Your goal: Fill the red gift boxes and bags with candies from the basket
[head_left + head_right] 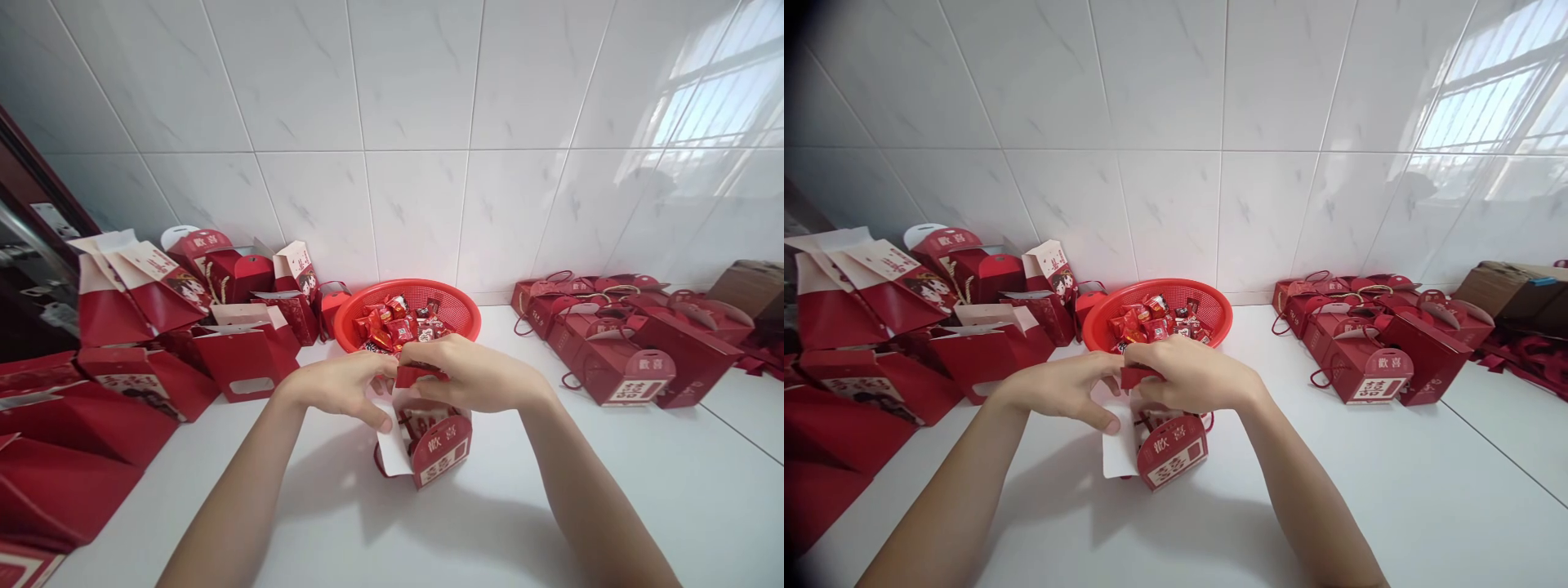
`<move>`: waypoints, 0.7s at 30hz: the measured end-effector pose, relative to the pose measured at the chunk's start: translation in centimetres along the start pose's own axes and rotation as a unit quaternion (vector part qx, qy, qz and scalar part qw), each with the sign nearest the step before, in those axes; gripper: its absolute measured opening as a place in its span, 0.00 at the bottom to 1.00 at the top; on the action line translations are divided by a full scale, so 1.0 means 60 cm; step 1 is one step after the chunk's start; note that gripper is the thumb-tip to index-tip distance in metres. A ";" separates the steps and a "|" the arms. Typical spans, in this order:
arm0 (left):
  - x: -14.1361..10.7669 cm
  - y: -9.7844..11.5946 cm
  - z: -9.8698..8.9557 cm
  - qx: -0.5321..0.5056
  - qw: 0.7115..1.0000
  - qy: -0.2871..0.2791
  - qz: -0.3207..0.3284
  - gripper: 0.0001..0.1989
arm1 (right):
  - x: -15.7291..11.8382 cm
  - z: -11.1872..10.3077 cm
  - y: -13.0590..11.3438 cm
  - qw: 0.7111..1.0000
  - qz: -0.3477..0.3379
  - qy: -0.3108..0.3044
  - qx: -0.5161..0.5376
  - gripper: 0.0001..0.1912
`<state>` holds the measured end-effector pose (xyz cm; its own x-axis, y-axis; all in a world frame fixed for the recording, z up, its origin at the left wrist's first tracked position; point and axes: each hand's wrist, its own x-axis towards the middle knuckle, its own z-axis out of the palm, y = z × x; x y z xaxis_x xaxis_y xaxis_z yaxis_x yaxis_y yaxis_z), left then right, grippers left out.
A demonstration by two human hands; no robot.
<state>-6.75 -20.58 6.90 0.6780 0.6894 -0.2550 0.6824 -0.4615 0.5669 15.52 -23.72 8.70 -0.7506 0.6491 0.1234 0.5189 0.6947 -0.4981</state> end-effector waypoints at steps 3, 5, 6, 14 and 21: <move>-0.002 0.003 -0.001 0.003 1.000 0.013 -0.008 0.28 | 0.007 0.005 -0.001 1.000 -0.009 -0.008 0.007 0.03; -0.003 0.005 -0.003 -0.017 1.000 0.005 0.025 0.27 | 0.014 0.011 0.001 1.000 -0.007 -0.028 -0.005 0.06; -0.003 0.005 -0.003 -0.025 0.999 -0.001 0.042 0.26 | 0.017 0.015 0.002 0.999 -0.003 -0.037 -0.016 0.07; -0.003 0.005 -0.005 0.009 1.000 0.000 0.019 0.21 | 0.018 0.018 0.013 0.999 0.034 -0.012 -0.026 0.09; -0.008 0.011 -0.006 0.007 0.999 0.036 0.038 0.22 | 0.016 0.018 0.011 0.999 -0.027 -0.021 0.003 0.07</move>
<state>-6.73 -21.02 7.71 0.7073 0.6898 -0.1546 0.6338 -0.5220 0.5708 14.69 -22.98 7.54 -0.7940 0.5972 0.1135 0.4749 0.7260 -0.4973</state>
